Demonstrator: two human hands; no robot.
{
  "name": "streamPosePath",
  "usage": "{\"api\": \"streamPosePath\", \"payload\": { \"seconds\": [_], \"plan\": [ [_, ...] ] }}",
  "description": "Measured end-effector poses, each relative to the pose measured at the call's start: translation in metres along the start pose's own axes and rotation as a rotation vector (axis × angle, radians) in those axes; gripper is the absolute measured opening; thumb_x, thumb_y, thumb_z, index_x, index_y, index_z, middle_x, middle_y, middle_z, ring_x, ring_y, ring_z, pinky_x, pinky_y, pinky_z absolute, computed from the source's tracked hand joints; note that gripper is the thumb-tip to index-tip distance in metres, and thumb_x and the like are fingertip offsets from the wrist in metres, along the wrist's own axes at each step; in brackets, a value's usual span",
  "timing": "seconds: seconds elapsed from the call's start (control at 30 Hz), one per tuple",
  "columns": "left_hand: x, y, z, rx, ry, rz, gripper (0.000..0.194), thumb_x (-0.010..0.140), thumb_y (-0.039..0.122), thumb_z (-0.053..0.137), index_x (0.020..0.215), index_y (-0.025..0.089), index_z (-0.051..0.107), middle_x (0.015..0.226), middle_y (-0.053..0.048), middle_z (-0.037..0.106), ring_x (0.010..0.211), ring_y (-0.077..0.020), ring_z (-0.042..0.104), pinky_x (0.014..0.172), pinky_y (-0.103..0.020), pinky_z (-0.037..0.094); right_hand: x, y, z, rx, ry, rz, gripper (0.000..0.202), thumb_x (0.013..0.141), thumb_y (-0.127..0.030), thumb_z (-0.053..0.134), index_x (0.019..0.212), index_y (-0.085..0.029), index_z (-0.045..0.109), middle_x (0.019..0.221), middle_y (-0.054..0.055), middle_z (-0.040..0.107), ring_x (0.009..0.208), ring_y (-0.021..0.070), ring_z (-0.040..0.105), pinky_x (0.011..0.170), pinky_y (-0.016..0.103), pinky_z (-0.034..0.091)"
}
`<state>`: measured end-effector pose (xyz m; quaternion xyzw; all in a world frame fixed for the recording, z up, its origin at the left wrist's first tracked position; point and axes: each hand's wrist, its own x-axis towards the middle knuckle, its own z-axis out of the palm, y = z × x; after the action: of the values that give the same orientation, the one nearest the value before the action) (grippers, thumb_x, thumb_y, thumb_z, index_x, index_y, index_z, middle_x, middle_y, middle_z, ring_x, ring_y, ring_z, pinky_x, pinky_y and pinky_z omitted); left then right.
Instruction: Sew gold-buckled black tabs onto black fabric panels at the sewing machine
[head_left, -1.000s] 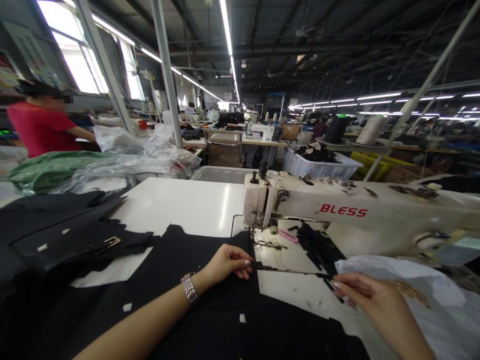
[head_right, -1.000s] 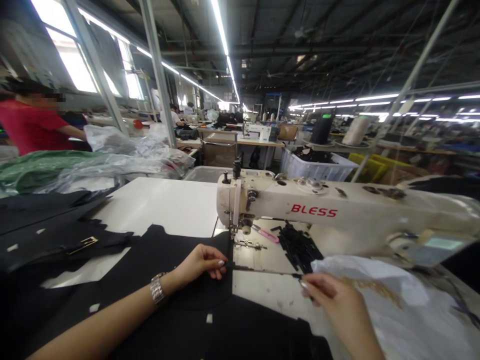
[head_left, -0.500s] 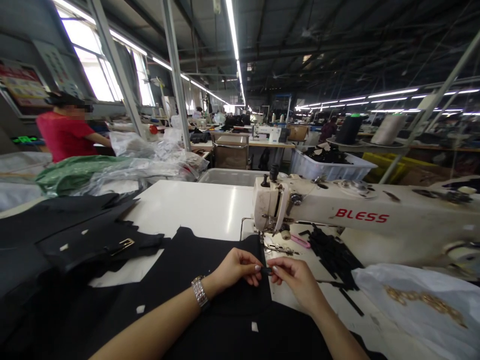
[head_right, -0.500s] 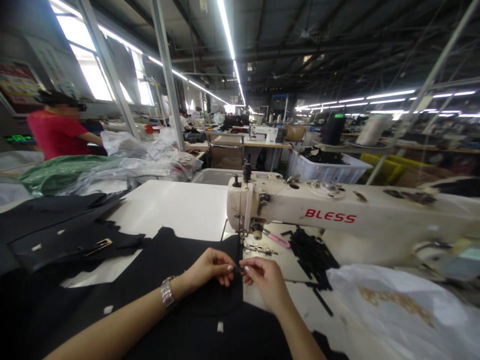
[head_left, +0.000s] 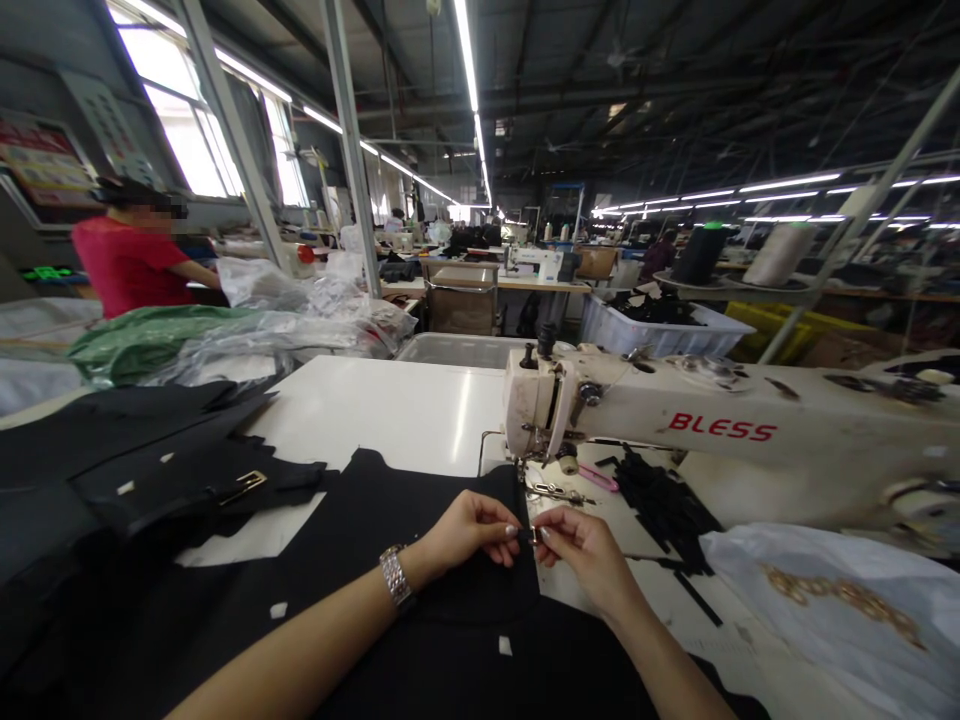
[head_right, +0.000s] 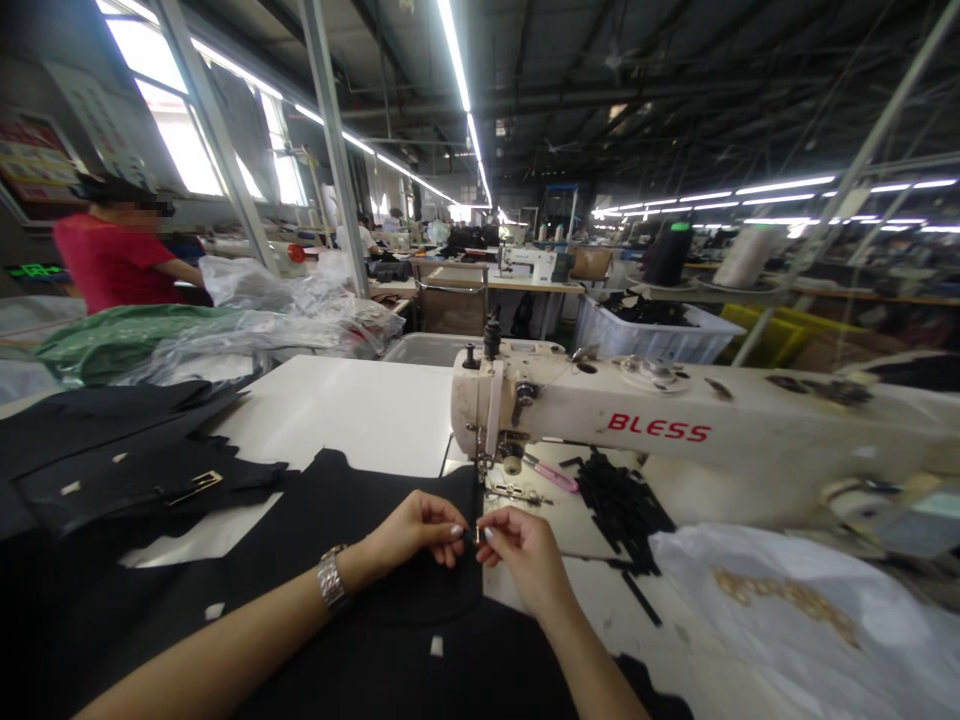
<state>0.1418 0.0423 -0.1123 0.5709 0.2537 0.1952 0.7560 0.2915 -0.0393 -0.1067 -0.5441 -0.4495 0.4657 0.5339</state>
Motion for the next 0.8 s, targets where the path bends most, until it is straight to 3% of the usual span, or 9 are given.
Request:
{"api": "streamPosePath", "payload": {
  "seconds": [0.27, 0.5, 0.67, 0.8],
  "plan": [
    [0.001, -0.003, 0.004, -0.021, 0.087, 0.038, 0.037, 0.053, 0.037, 0.072, 0.067, 0.007, 0.057, 0.055, -0.003, 0.063, 0.044, -0.0096, 0.058, 0.043, -0.017, 0.043, 0.001, 0.012, 0.006, 0.007, 0.074, -0.042, 0.027, 0.062, -0.039, 0.065, 0.07, -0.015, 0.057, 0.059, 0.001, 0.059, 0.053, 0.0121, 0.054, 0.05, 0.023, 0.042],
    [0.001, -0.008, 0.008, 0.038, 0.179, 0.107, 0.036, 0.054, 0.038, 0.071, 0.066, 0.007, 0.056, 0.053, -0.002, 0.061, 0.043, -0.0085, 0.055, 0.046, -0.019, 0.044, -0.003, 0.016, 0.008, -0.017, 0.041, -0.047, 0.026, 0.065, -0.038, 0.064, 0.073, -0.013, 0.061, 0.062, 0.004, 0.063, 0.056, 0.0141, 0.057, 0.052, 0.024, 0.043],
    [-0.007, -0.004, 0.007, -0.025, 0.049, 0.117, 0.034, 0.061, 0.035, 0.068, 0.076, 0.005, 0.06, 0.063, -0.007, 0.066, 0.055, -0.0127, 0.061, 0.055, -0.021, 0.048, -0.001, 0.016, 0.005, -0.018, 0.092, -0.029, 0.026, 0.062, -0.039, 0.067, 0.067, -0.013, 0.061, 0.055, 0.002, 0.062, 0.049, 0.0128, 0.055, 0.046, 0.022, 0.041],
    [-0.01, -0.001, 0.006, -0.145, -0.071, 0.093, 0.036, 0.062, 0.032, 0.07, 0.084, 0.005, 0.062, 0.074, -0.011, 0.067, 0.068, -0.0165, 0.064, 0.062, -0.024, 0.05, -0.002, 0.009, 0.003, 0.031, 0.044, -0.013, 0.03, 0.063, -0.042, 0.066, 0.069, -0.013, 0.06, 0.06, 0.004, 0.064, 0.052, 0.0131, 0.057, 0.049, 0.022, 0.042]
  ]
}}
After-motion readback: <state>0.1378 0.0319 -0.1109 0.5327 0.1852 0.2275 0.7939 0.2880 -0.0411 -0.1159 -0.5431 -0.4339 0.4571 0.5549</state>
